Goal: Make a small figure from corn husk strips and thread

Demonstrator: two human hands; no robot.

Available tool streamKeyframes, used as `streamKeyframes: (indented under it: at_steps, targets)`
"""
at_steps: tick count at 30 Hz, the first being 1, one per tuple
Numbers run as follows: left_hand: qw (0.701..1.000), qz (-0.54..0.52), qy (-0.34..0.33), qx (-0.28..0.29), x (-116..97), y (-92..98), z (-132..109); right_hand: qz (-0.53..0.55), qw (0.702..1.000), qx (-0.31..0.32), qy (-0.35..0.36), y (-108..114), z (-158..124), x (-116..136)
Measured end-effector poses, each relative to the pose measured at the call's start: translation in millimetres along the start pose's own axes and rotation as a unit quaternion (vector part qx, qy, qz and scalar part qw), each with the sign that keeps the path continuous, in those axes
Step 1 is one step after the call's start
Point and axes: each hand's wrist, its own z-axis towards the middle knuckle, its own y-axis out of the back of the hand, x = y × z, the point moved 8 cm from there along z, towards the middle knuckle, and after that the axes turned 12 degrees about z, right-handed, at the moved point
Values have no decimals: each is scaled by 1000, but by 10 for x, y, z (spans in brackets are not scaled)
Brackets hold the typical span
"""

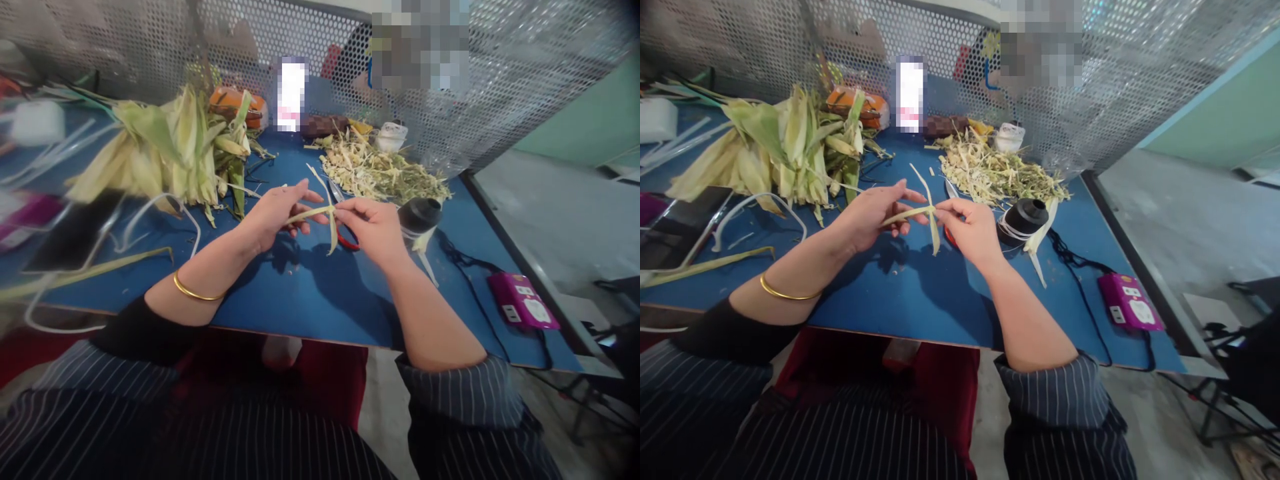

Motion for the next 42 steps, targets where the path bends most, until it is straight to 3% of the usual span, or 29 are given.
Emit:
streamKeyframes:
  at_steps: [5,9,14,18,22,25,30,35,42]
  targets:
    - [996,-71,23,-52,38,137,9,6,995,-99,24,176,-10,52]
    - [993,-86,26,-74,89,143,4,-26,990,-132,41,215,-29,85]
    - [995,-15,-7,-101,92,138,-15,-52,990,-99,83,176,-13,125]
    - [997,50,-45,-28,10,-16,-43,-96,988,-29,114,77,4,191]
    - [996,80,-46,11,-2,-114,-74,-125,983,33,128,-29,-13,242]
    - [996,84,-38,16,26,-130,-74,-131,984,41,110,-40,-16,231]
    - [993,87,-65,-35,-16,-70,-80,-45,998,19,49,29,12,134]
    - [996,71,-41,-43,19,-125,-87,18,1000,6,-20,25,16,-3]
    - [996,59,-53,-44,106,-224,-60,35,997,-36,-61,27,-8,-87]
